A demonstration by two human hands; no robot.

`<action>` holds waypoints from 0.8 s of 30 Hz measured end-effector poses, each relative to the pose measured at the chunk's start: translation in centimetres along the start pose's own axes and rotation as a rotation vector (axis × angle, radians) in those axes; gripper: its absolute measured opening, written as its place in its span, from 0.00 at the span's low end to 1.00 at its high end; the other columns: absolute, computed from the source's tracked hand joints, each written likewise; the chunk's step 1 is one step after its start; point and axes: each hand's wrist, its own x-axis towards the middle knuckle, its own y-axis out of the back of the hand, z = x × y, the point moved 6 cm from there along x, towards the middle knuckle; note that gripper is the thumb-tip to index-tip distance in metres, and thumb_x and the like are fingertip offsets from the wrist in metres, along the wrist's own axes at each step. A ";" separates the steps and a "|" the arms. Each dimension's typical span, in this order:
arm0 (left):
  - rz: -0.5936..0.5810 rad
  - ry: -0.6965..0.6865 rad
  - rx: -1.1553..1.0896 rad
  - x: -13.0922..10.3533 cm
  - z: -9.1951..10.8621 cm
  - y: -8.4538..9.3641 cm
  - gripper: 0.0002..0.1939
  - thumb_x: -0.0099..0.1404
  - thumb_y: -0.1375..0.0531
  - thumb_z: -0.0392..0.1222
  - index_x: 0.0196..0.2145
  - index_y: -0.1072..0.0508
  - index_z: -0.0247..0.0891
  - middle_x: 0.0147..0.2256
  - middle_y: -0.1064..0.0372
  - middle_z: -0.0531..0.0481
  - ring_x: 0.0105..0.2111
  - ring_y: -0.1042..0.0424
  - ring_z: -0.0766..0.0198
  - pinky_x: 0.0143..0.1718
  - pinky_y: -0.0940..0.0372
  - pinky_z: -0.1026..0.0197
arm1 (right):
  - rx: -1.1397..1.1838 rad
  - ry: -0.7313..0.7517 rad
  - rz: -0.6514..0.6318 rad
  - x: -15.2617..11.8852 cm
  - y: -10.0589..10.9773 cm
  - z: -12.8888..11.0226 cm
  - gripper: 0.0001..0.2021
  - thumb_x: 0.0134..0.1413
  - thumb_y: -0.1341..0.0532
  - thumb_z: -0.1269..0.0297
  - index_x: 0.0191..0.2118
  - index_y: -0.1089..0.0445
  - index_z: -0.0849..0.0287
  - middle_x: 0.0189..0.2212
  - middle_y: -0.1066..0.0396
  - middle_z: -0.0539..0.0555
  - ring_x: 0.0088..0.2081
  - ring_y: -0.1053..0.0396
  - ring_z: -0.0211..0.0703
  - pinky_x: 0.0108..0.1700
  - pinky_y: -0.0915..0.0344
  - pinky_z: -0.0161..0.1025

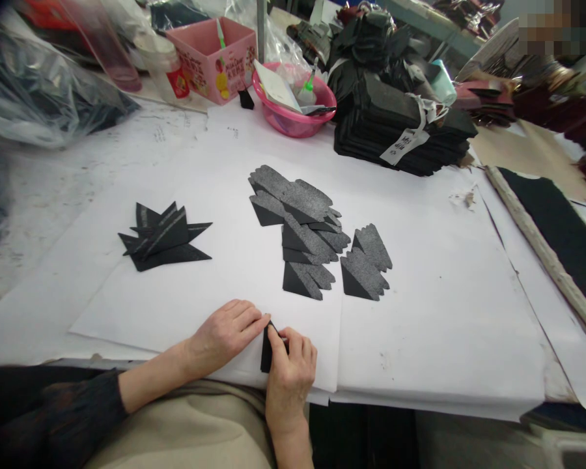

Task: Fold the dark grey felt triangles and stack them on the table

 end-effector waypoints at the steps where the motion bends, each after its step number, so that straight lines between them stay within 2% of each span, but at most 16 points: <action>1: -0.012 -0.008 0.017 0.0 0.1 0.0 0.08 0.71 0.48 0.31 0.45 0.30 0.31 0.33 0.33 0.45 0.35 0.33 0.59 0.35 0.33 0.56 | 0.000 0.002 0.004 0.0 0.0 0.0 0.13 0.65 0.44 0.71 0.47 0.25 0.51 0.37 0.30 0.53 0.38 0.36 0.39 0.42 0.41 0.39; 5: -0.065 -0.037 0.063 0.1 0.0 0.1 0.09 0.71 0.48 0.31 0.46 0.31 0.30 0.34 0.33 0.45 0.35 0.33 0.59 0.36 0.33 0.56 | 0.009 -0.001 0.037 -0.1 -0.1 0.1 0.12 0.64 0.43 0.71 0.46 0.25 0.51 0.36 0.30 0.53 0.37 0.35 0.39 0.42 0.41 0.38; 8: -0.099 -0.048 0.084 -0.1 -0.8 0.3 0.09 0.71 0.47 0.32 0.47 0.31 0.30 0.35 0.32 0.44 0.38 0.32 0.57 0.39 0.33 0.54 | 0.010 -0.017 0.051 0.4 -0.6 -0.3 0.12 0.65 0.43 0.70 0.46 0.24 0.51 0.36 0.29 0.53 0.37 0.35 0.38 0.42 0.41 0.38; 11: -0.111 -0.057 0.100 -0.3 -2.0 0.4 0.11 0.70 0.46 0.31 0.49 0.31 0.28 0.43 0.31 0.40 0.46 0.33 0.52 0.46 0.34 0.51 | -0.003 -0.043 0.041 1.3 -1.5 -1.1 0.11 0.65 0.43 0.69 0.44 0.24 0.51 0.36 0.29 0.53 0.38 0.35 0.39 0.43 0.42 0.39; 14: -0.067 -0.133 0.041 -0.5 -2.3 0.6 0.11 0.70 0.46 0.30 0.49 0.31 0.26 0.49 0.31 0.39 0.53 0.35 0.52 0.53 0.36 0.51 | -0.022 -0.060 0.035 2.0 -1.9 -1.6 0.10 0.65 0.43 0.68 0.44 0.24 0.51 0.36 0.28 0.52 0.38 0.35 0.40 0.43 0.42 0.39; 17: -0.042 -0.166 0.004 -0.6 -2.3 0.6 0.11 0.71 0.46 0.30 0.48 0.30 0.27 0.48 0.29 0.40 0.51 0.33 0.54 0.51 0.35 0.52 | -0.019 -0.050 0.027 2.0 -1.6 -1.5 0.10 0.64 0.42 0.68 0.46 0.25 0.50 0.37 0.27 0.52 0.37 0.35 0.39 0.44 0.41 0.39; 24: -0.062 -0.134 0.072 -0.8 -1.9 0.7 0.12 0.71 0.46 0.30 0.50 0.30 0.28 0.49 0.29 0.41 0.51 0.32 0.54 0.51 0.35 0.52 | 0.056 0.011 0.038 0.7 0.0 -0.2 0.08 0.63 0.41 0.72 0.43 0.25 0.56 0.37 0.27 0.53 0.40 0.33 0.39 0.45 0.38 0.38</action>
